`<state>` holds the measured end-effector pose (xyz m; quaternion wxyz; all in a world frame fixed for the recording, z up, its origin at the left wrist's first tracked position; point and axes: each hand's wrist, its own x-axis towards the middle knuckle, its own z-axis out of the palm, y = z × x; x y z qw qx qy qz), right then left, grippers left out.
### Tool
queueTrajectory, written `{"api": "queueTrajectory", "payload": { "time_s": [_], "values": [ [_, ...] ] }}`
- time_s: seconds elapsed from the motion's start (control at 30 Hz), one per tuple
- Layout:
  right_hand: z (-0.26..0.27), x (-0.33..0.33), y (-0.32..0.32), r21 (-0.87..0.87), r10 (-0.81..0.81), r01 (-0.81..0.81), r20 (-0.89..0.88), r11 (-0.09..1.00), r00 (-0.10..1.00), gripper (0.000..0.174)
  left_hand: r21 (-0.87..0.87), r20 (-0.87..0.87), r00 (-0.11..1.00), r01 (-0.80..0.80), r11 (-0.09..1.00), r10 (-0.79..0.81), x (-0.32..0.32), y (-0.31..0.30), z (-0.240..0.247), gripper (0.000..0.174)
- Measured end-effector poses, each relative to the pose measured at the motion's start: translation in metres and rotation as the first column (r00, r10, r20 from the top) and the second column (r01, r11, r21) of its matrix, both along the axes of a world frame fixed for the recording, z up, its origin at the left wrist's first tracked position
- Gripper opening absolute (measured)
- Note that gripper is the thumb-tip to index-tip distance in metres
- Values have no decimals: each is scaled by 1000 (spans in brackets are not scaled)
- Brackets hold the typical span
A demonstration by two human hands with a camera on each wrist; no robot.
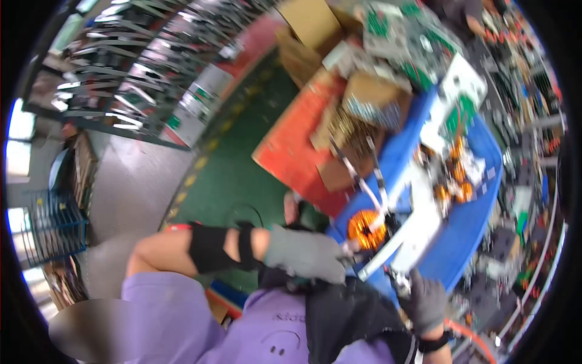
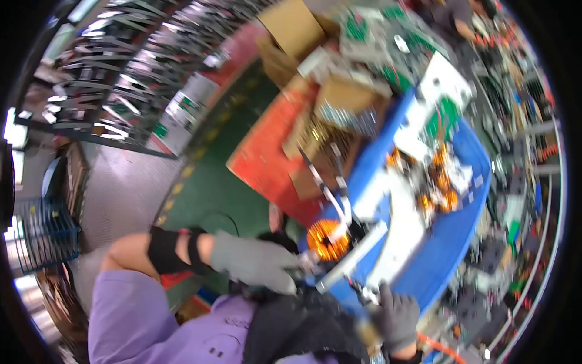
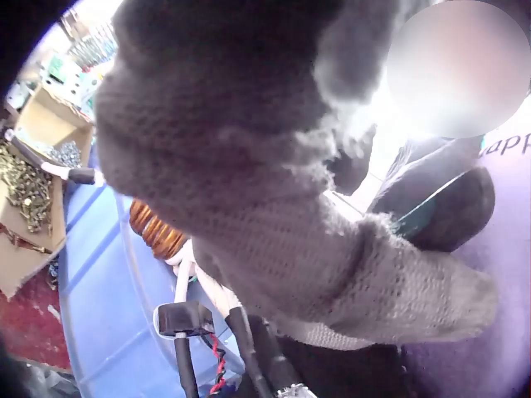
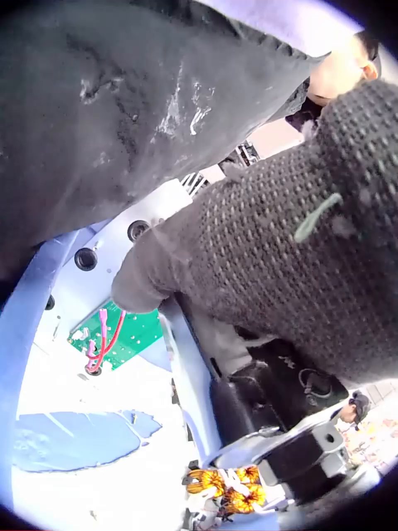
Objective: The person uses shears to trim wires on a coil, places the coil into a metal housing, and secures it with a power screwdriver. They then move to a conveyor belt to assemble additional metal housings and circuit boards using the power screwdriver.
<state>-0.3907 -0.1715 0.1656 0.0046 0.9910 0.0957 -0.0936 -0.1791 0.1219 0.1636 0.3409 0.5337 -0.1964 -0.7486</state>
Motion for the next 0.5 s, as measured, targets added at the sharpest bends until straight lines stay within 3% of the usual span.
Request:
{"api": "queueTrajectory", "payload": {
  "time_s": [0.03,0.07,0.1,0.13,0.17,0.27,0.3,0.37,0.4,0.43,0.47,0.5],
  "values": [
    [-3,-7,0,-36,-20,19,-18,999,1000,56,-32,6,999,51,998,-51,6,-1,5,34],
    [2,-9,-3,-44,-52,47,-126,998,991,54,-269,149,989,23,963,18,-9,1,-27,32],
    [-2,-16,-12,-17,33,-34,-49,999,998,81,-516,332,942,135,846,52,-11,5,-49,30],
    [-2,-16,-11,-35,35,-37,-44,999,998,73,-732,525,829,323,600,194,-12,0,-68,26],
    [1,-13,-7,-60,28,-31,-46,998,999,65,-776,552,788,364,515,274,-15,-4,-84,21],
    [6,-11,-3,-72,51,-54,-44,996,998,59,-569,137,982,-26,822,126,-34,-24,-141,27],
    [6,-9,-6,-73,73,-75,-22,995,997,59,-579,145,981,-24,815,132,-30,-23,-135,28],
    [5,-8,-12,-85,53,-57,-50,995,997,59,-660,335,939,171,732,83,-19,-20,-98,30],
    [7,-6,-13,-129,36,-48,-93,990,995,62,-609,308,949,143,781,66,-19,-18,-86,31],
    [7,-4,-14,-131,85,-95,-74,987,994,62,-358,87,992,-56,932,93,-23,-13,-65,27],
    [6,-3,-17,-122,122,-122,-9,985,993,62,-34,-98,958,-273,961,269,-28,-8,-43,26],
    [5,-1,-22,-114,155,-148,51,982,987,63,-103,-87,955,-292,951,283,-30,-15,-50,26]
  ]
}}
